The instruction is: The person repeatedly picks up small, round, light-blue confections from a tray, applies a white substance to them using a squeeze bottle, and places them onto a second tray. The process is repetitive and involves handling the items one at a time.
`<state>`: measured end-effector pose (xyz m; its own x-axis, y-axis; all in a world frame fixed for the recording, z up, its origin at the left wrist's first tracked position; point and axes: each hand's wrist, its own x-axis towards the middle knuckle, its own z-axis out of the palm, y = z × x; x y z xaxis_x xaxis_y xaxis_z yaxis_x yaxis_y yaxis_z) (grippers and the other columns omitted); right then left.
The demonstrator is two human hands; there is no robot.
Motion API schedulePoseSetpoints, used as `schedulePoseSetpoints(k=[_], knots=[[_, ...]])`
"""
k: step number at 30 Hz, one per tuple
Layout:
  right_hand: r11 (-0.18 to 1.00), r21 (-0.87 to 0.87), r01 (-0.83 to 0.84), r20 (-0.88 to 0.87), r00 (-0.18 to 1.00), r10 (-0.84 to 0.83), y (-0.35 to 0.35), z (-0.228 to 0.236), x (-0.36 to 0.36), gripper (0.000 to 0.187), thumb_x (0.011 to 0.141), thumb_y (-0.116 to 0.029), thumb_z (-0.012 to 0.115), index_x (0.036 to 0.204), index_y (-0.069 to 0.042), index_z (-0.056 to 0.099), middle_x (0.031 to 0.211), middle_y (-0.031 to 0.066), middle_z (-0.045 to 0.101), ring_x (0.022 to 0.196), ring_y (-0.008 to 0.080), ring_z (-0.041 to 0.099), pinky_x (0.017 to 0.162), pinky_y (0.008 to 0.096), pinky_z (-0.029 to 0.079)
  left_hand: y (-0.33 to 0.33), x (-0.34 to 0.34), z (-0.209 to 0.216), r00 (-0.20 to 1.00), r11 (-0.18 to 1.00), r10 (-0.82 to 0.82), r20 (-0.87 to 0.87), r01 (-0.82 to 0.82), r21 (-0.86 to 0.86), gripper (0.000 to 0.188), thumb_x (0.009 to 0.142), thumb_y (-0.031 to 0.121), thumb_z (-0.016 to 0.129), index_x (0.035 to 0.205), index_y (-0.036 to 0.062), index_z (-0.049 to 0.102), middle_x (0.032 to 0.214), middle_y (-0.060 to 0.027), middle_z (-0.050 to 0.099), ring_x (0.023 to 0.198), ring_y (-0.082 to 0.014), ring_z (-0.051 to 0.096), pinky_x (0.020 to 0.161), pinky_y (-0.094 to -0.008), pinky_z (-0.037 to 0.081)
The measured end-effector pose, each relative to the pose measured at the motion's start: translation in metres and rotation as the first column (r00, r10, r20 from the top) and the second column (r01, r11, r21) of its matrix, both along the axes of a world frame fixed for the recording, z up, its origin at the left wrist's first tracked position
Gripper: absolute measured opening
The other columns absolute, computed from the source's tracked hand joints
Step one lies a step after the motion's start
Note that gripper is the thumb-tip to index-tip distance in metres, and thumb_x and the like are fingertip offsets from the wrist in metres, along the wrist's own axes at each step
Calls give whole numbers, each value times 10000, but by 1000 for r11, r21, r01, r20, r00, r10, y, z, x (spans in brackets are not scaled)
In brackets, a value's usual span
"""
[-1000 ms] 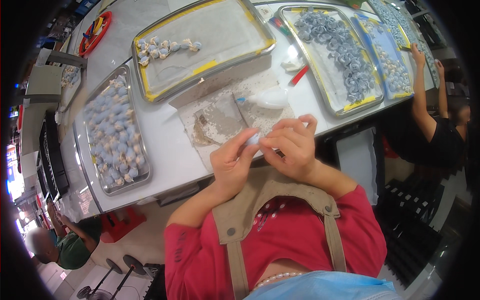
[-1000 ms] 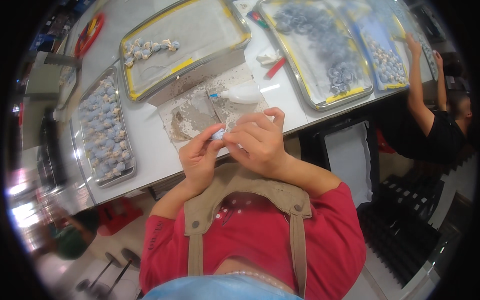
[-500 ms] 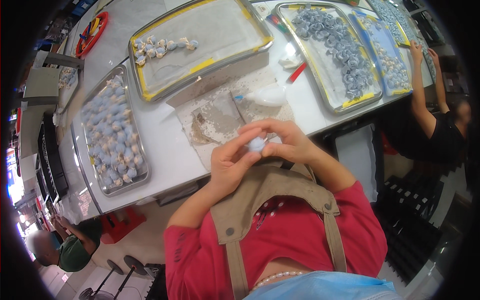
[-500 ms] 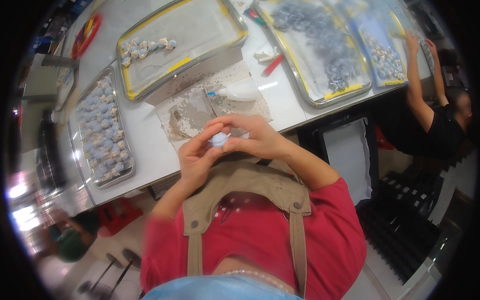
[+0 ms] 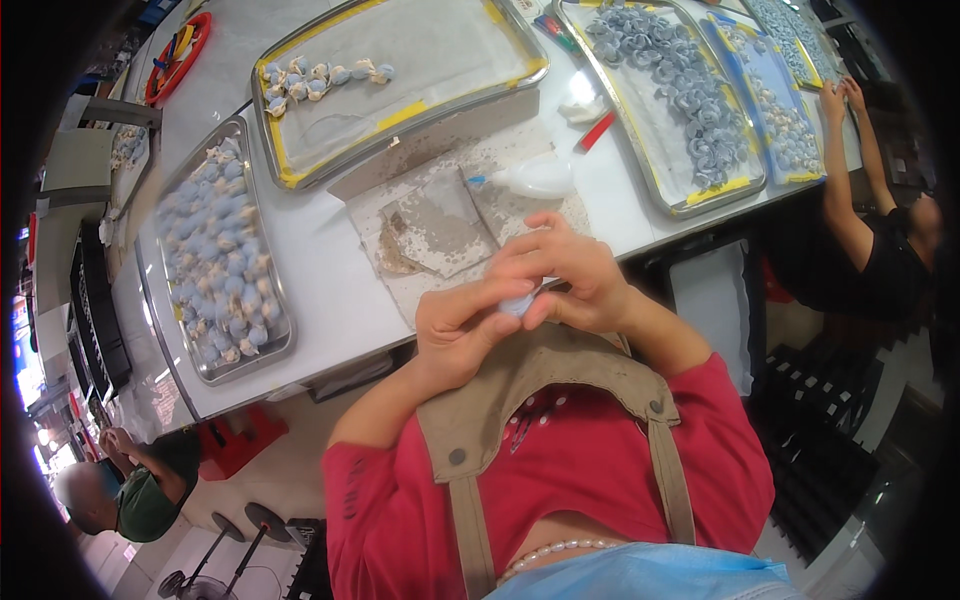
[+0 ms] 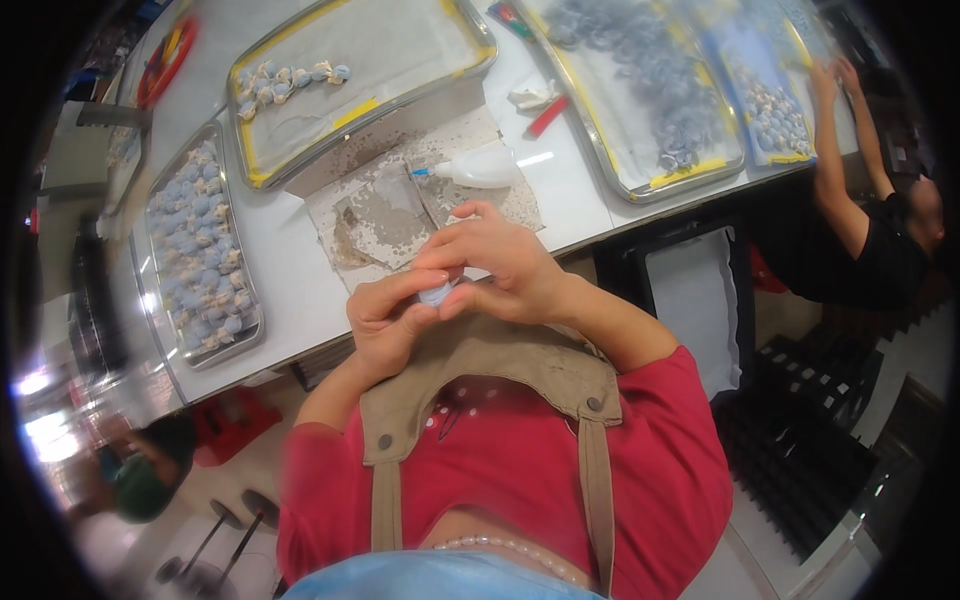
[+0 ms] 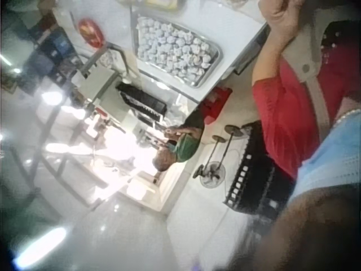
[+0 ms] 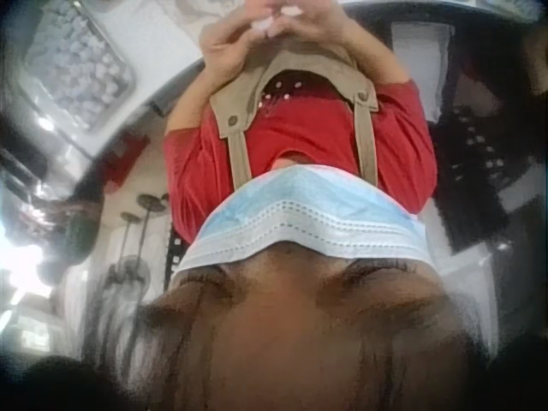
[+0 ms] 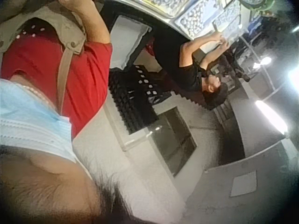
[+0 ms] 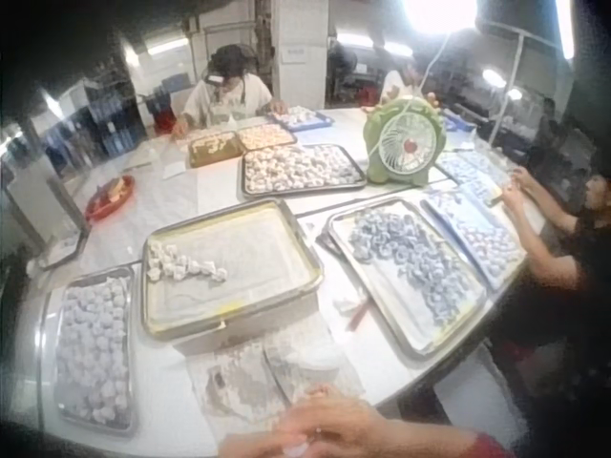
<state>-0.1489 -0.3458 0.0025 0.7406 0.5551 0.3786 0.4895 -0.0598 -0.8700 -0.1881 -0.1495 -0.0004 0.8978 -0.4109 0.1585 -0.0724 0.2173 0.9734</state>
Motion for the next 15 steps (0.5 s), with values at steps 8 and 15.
schedulePoseSetpoints(k=[8,15], knots=[[983,180,26,-424,904,54,10,5,-12,393,821,-111,637,1197,-44,543,1032,74,613,908,140,551,870,279,408,-8,-4,-10,983,952,28,-180,-81,-295,331,872,54,595,1186,-27,527,1163,-137,576,1044,-161,544,881,-271,434],[930,364,45,-706,665,244,8,12,-16,441,845,-51,560,1264,-1,434,1295,133,485,1139,180,500,962,329,410,-13,-2,-7,987,962,69,-147,-105,-253,351,829,-22,621,1168,-34,531,1166,-142,570,1072,-192,547,913,-301,441]])
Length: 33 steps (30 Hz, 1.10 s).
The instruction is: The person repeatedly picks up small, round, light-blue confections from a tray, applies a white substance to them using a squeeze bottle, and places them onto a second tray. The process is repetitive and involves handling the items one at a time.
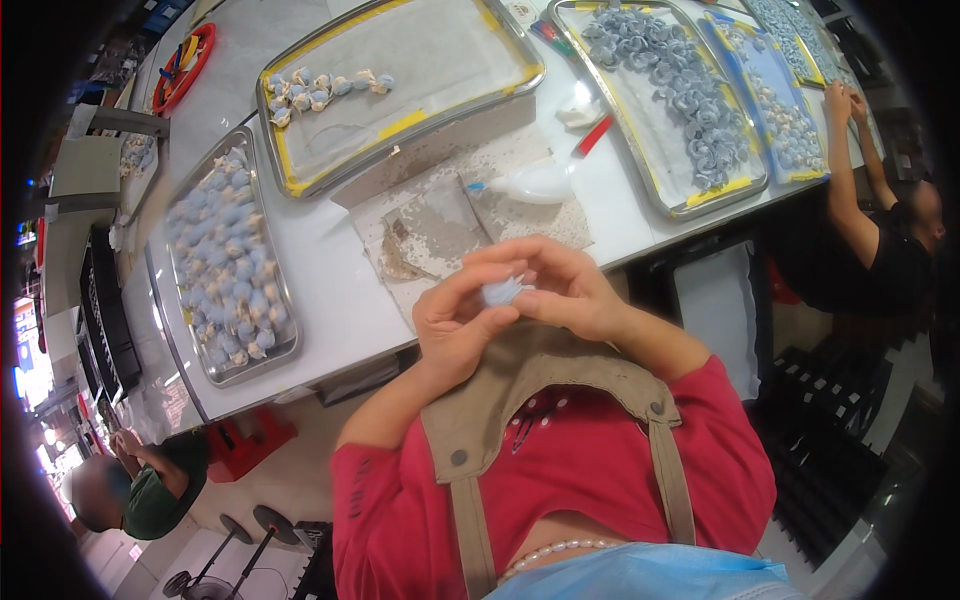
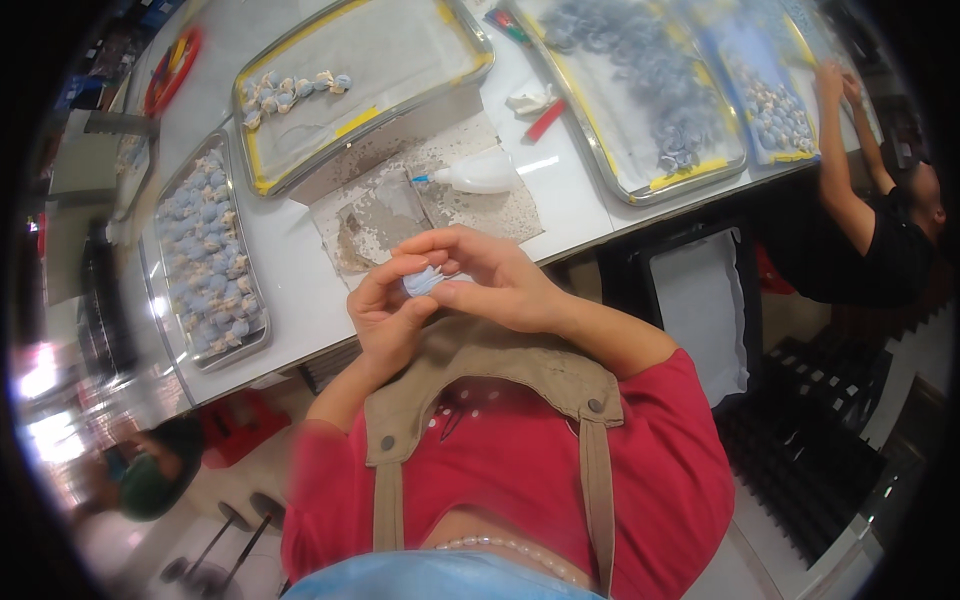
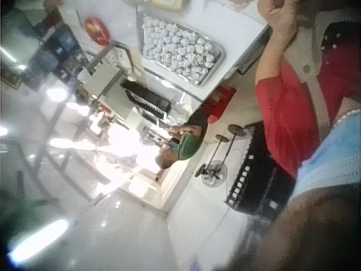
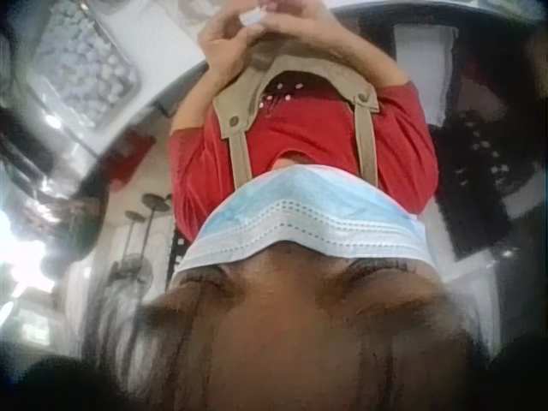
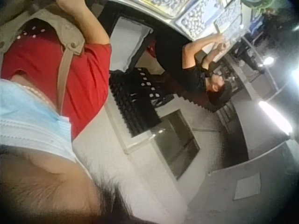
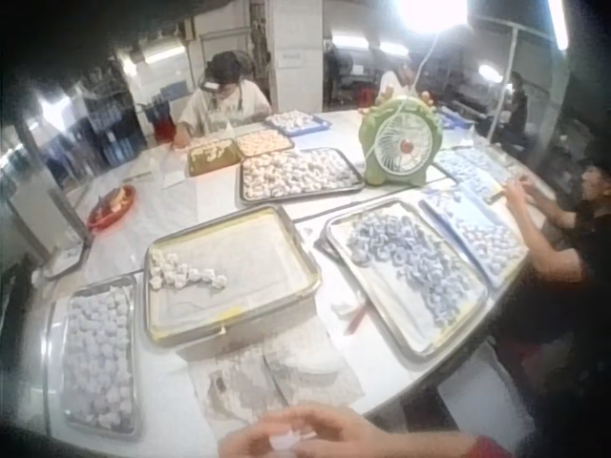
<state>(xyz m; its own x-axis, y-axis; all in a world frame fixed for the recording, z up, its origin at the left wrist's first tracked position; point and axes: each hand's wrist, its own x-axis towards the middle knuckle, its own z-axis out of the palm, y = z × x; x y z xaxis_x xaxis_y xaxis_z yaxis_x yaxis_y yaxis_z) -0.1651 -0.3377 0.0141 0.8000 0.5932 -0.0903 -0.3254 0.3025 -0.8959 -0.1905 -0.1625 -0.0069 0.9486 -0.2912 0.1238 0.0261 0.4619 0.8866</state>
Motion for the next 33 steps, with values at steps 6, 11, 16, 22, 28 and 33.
schedulePoseSetpoints(k=[6,11,16,22,28,33], knots=[[988,153,34,-140,990,-13,3,-4,-2,413,836,-44,560,1234,-13,452,1286,139,491,1136,186,508,957,334,416,-4,1,5,1000,998,22,-5,-21,66,296,825,-30,619,1116,-39,566,1150,-151,579,1029,-207,581,896,-305,461],[989,127,78,-164,985,-56,12,-8,-3,377,837,-8,546,1210,-9,488,1158,81,547,1035,131,534,897,279,438,4,0,3,998,988,57,-14,-54,144,283,803,-1,652,1082,-10,603,1129,-124,599,973,-180,598,840,-287,482],[971,-178,159,257,960,-110,15,-7,8,330,801,11,580,1130,-3,554,1124,106,585,999,177,556,900,311,426,45,9,25,965,765,37,259,-193,614,305,748,31,705,1044,7,635,989,-111,671,890,-158,637,789,-274,491],[639,-307,706,780,571,-256,-9,-26,36,280,772,16,607,1051,-3,603,1049,126,623,1016,235,547,898,322,415,176,26,22,462,-246,490,739,-740,626,274,746,92,706,1011,44,654,959,-103,671,807,-189,626,744,-289,481],[474,-287,833,865,438,-246,-11,-38,46,286,788,-14,610,1074,-17,597,1057,117,605,1050,255,524,913,329,403,211,79,41,540,-260,453,709,-680,685,225,750,119,684,965,58,655,948,-131,654,834,-247,626,742,-314,485],[456,-290,841,828,459,-320,-16,-53,46,295,808,-46,606,1100,-23,579,1103,122,579,1043,264,525,905,335,402,148,182,18,697,60,122,707,-716,696,162,766,110,633,921,69,649,899,-90,641,808,-262,621,719,-344,496]])
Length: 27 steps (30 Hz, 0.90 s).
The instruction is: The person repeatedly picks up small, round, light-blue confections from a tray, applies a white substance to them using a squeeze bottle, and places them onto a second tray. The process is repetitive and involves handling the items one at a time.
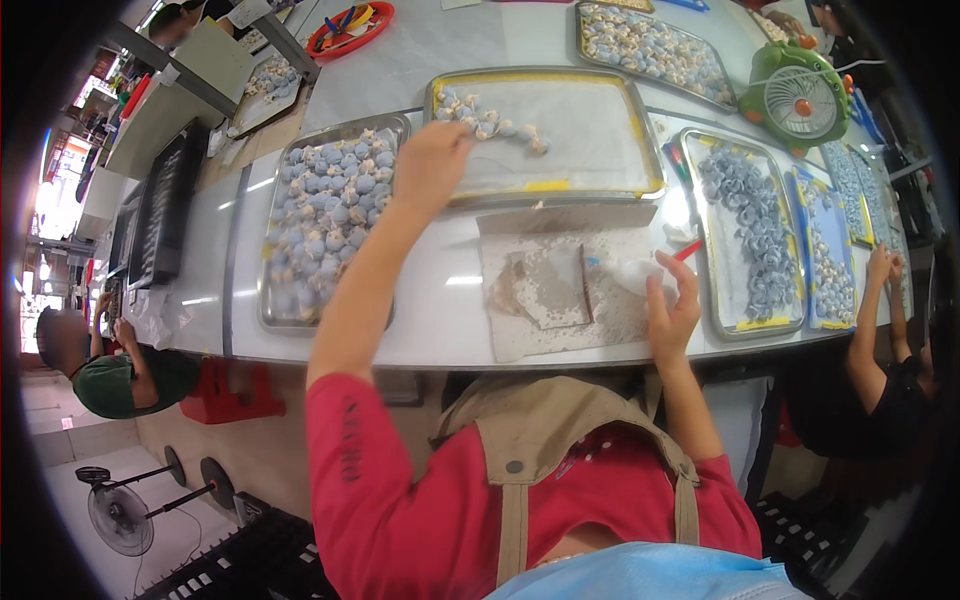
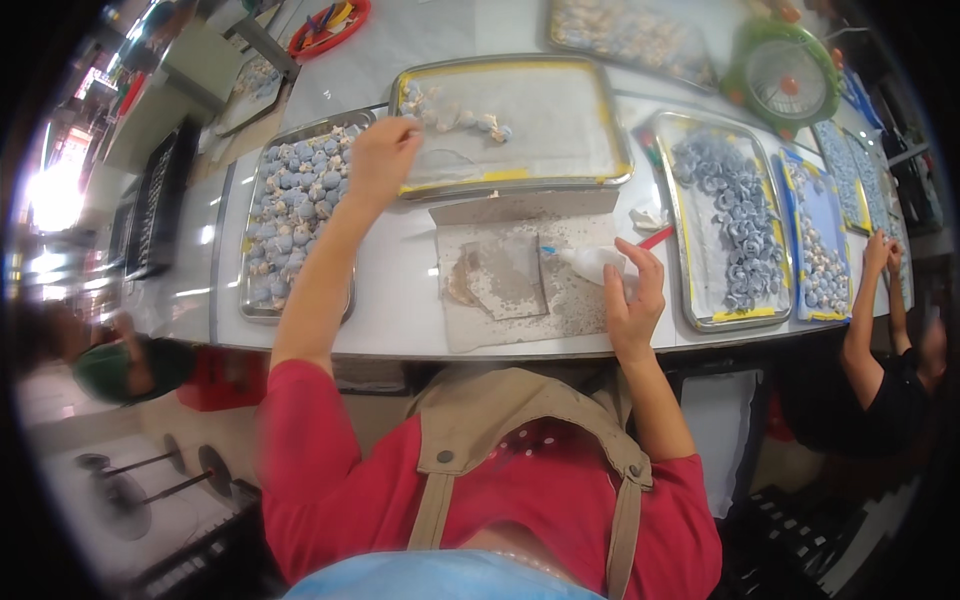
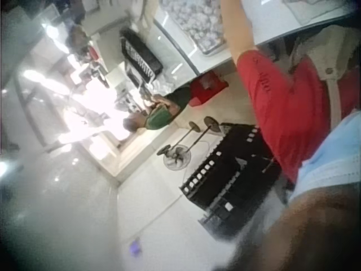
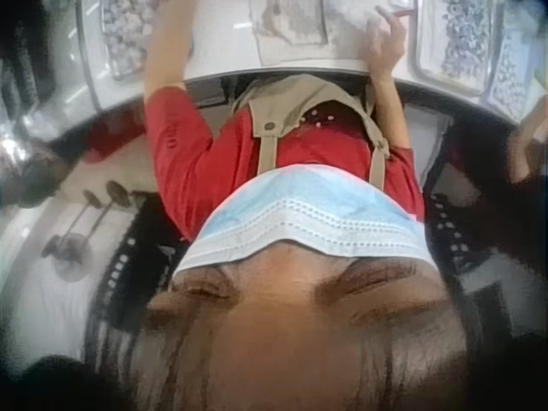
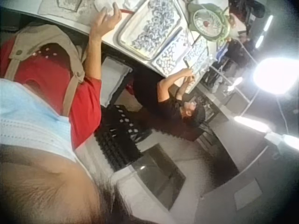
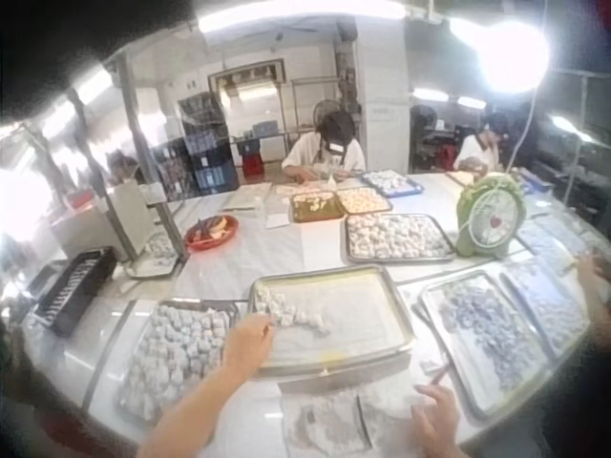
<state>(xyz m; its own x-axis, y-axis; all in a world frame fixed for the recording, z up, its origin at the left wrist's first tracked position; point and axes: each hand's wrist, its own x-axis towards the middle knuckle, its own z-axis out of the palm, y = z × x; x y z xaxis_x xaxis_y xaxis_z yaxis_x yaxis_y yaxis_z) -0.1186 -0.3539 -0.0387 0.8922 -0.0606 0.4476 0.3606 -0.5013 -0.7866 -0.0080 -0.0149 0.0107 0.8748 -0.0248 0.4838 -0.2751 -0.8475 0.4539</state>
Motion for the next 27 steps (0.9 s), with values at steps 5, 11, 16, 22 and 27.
schedulePoseSetpoints(k=[5,11,16,22,27], knots=[[1000,-10,-6,-44,999,5,4,3,0,291,817,-70,610,1101,-20,571,1077,124,586,1018,268,538,888,330,406,-23,60,-36,964,936,159,-213,-78,344,235,789,104,586,1022,91,611,1085,-155,557,921,-331,590,774,-424,485],[995,81,-60,-110,992,69,0,-6,5,300,822,-103,627,1106,-17,582,1051,102,600,936,215,556,816,292,421,-18,46,-35,995,995,32,93,-41,92,268,819,68,551,1083,65,593,1012,-173,553,819,-298,608,723,-383,491],[967,-250,-40,-37,999,32,-8,4,3,366,736,-171,707,1057,-32,600,996,114,605,904,291,535,805,367,407,-65,-59,-5,898,292,-357,-257,-154,-944,263,924,122,511,1162,10,522,1026,-125,604,837,-138,588,734,-248,490],[947,-299,-117,-149,986,75,-10,9,-5,374,711,-191,734,1017,-34,588,928,113,615,878,267,546,791,364,418,-123,-169,-26,731,-265,-658,-181,-451,-852,309,881,46,562,1175,71,469,1134,-183,576,936,-209,613,764,-245,509],[950,311,-6,-380,916,130,-10,24,-24,287,745,-155,706,970,-29,579,819,96,581,764,217,541,698,323,440,-142,-176,-21,676,-104,-674,-298,-486,-868,328,869,19,567,1181,52,472,1159,-167,565,946,-210,610,778,-251,499]])
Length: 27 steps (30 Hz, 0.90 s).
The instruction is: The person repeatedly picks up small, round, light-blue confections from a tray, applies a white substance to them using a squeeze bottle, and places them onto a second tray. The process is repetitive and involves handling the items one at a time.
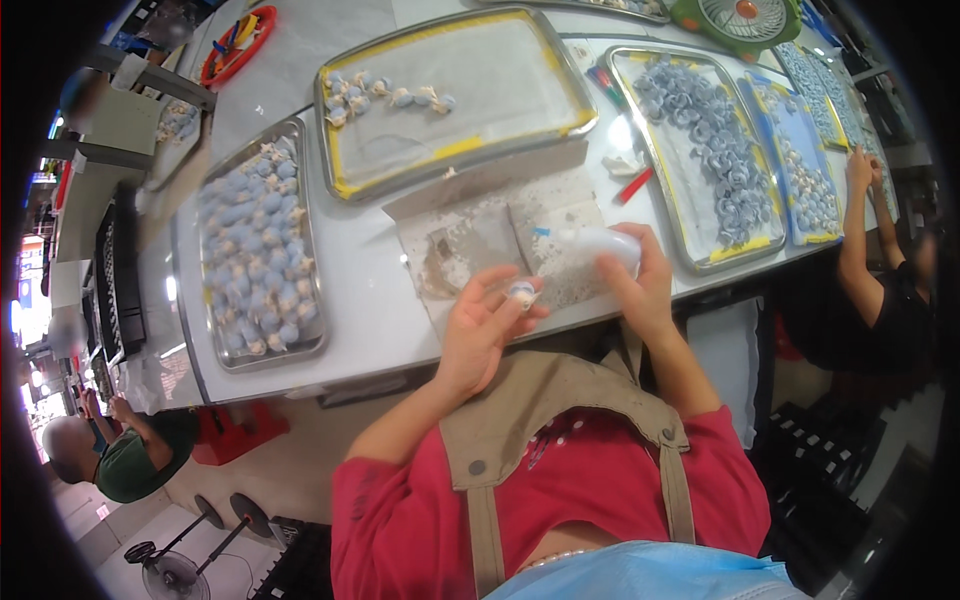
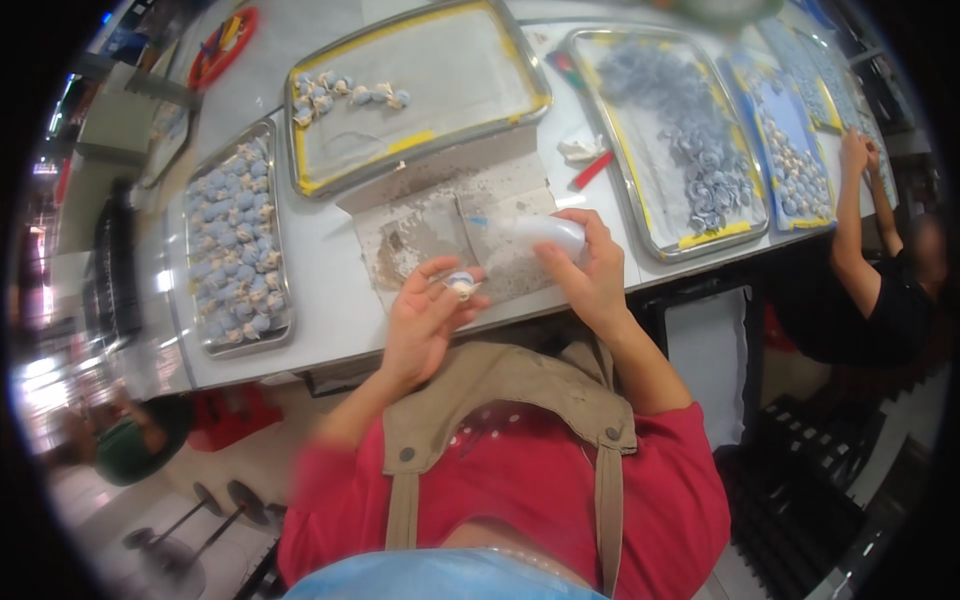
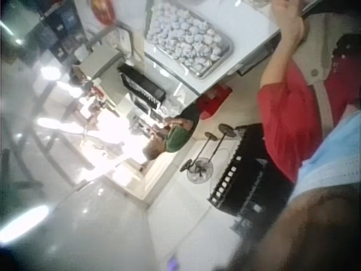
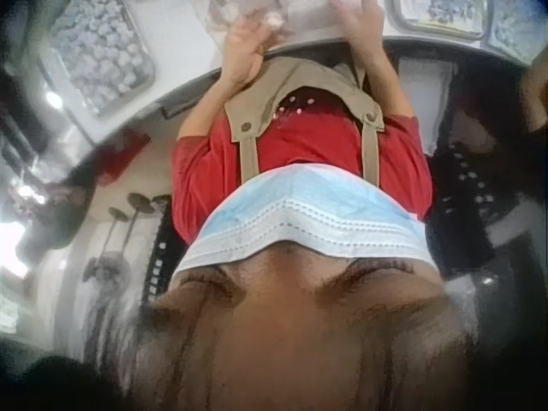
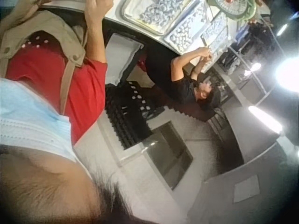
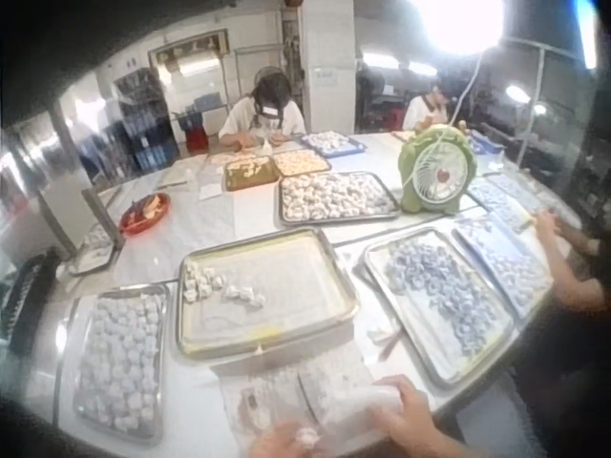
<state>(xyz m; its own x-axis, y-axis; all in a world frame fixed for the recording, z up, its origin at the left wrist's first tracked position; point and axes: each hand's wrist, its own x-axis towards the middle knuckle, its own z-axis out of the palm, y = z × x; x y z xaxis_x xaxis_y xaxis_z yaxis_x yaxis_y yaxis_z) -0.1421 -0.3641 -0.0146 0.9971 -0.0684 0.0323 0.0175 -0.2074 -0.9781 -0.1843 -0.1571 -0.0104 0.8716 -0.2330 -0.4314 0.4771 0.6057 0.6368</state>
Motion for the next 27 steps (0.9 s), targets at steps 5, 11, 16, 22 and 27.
schedulePoseSetpoints(k=[5,11,16,22,27], knots=[[993,-114,-24,307,950,59,-8,19,-15,277,707,-151,740,897,-19,588,775,67,560,772,213,491,689,305,421,-3,-6,-8,983,984,47,179,-77,163,337,855,8,584,1174,12,475,1157,-151,565,942,-190,608,788,-256,489],[940,-340,-38,440,877,194,-4,40,-20,330,624,-212,815,816,-38,611,730,47,554,787,209,437,677,298,395,0,-12,-5,978,956,-1,208,-60,288,331,831,-42,591,1143,-16,485,1104,-127,570,928,-171,607,802,-262,484],[897,-439,-47,428,868,254,4,48,-21,347,603,-247,833,786,-45,618,689,40,549,752,212,431,654,298,387,1,-13,-5,981,959,9,196,-64,275,334,821,-67,594,1134,-25,487,1060,-125,579,927,-160,605,806,-262,481],[886,-461,-54,431,859,277,8,46,-21,332,605,-240,830,783,-52,622,678,27,554,741,214,430,648,301,385,1,-14,-4,976,964,-3,217,-55,261,341,823,-60,596,1144,-28,485,1031,-122,598,927,-155,602,803,-249,477],[907,-421,-32,430,873,230,10,47,-20,330,599,-224,832,783,-50,619,691,32,551,753,215,429,653,300,386,2,-14,-6,977,962,-6,214,-53,268,341,827,-49,598,1148,-27,486,1046,-131,599,922,-156,602,800,-248,475]])
